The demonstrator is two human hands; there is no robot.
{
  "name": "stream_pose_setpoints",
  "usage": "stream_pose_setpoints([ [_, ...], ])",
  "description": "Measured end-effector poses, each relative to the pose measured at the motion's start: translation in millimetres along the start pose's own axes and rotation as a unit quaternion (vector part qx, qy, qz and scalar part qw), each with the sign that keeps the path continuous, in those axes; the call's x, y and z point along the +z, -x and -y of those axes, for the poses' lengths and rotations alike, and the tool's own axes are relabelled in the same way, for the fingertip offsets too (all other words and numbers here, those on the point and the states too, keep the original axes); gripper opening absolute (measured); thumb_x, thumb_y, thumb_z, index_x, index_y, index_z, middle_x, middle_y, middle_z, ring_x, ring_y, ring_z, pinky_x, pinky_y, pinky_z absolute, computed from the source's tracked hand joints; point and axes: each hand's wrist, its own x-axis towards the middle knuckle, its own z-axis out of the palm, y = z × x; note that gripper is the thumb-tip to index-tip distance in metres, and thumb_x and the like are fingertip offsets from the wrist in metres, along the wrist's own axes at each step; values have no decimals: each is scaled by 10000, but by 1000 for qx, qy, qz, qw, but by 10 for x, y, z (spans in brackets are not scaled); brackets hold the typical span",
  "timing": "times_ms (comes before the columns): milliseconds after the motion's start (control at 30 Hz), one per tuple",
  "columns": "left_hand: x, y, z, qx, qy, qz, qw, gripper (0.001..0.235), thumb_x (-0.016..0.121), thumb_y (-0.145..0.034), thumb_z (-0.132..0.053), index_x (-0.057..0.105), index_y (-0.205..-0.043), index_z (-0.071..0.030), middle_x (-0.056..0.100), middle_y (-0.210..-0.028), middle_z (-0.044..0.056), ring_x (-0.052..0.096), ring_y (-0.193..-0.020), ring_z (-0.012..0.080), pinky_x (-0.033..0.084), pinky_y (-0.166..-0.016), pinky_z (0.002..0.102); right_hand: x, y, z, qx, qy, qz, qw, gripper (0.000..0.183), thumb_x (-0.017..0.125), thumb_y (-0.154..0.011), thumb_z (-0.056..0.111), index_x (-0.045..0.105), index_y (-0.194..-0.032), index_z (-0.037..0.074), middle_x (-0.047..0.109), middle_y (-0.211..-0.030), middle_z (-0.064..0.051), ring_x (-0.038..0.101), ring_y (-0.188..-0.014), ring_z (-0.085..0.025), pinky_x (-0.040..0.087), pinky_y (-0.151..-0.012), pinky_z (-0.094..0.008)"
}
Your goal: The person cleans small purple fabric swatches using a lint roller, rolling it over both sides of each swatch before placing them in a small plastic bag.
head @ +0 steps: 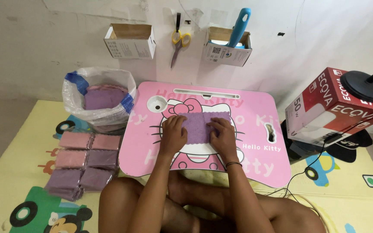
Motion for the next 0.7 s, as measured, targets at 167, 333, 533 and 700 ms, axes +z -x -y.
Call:
stream_pose_setpoints([
  [167,-9,0,-7,-15,5,15,1000,371,566,-872,-91,626,-1235,-140,659,-1184,55,550,-1261,269,399,-1042,475,13,6,-36,-22,8,-13,1000,274,638,-803,144,797,-1008,230,728,-1168,-11,627,-1215,-257,463,-982,-416],
  [333,-23,-43,-13,-19,-5,2,1000,367,575,-877,-83,628,-1236,-139,657,-1201,59,532,-1282,274,390,-1052,483,61,-22,-86,-23,28,-23,999,273,637,-799,159,797,-1006,238,724,-1169,-13,622,-1220,-259,469,-967,-423],
  [533,54,-47,34,-39,-15,-11,999,307,585,-895,-122,663,-1190,-147,661,-1220,38,520,-1292,262,382,-1070,484,176,-11,-194,-45,73,-37,996,264,636,-802,199,785,-1006,275,716,-1167,10,617,-1217,-227,472,-949,-413],
  [700,33,-14,-6,-53,-28,2,998,316,572,-894,-127,698,-1184,-128,660,-1271,56,508,-1316,273,381,-1078,501,140,20,-151,-33,66,-25,997,263,619,-806,207,780,-1002,276,714,-1183,10,611,-1226,-231,469,-956,-425],
])
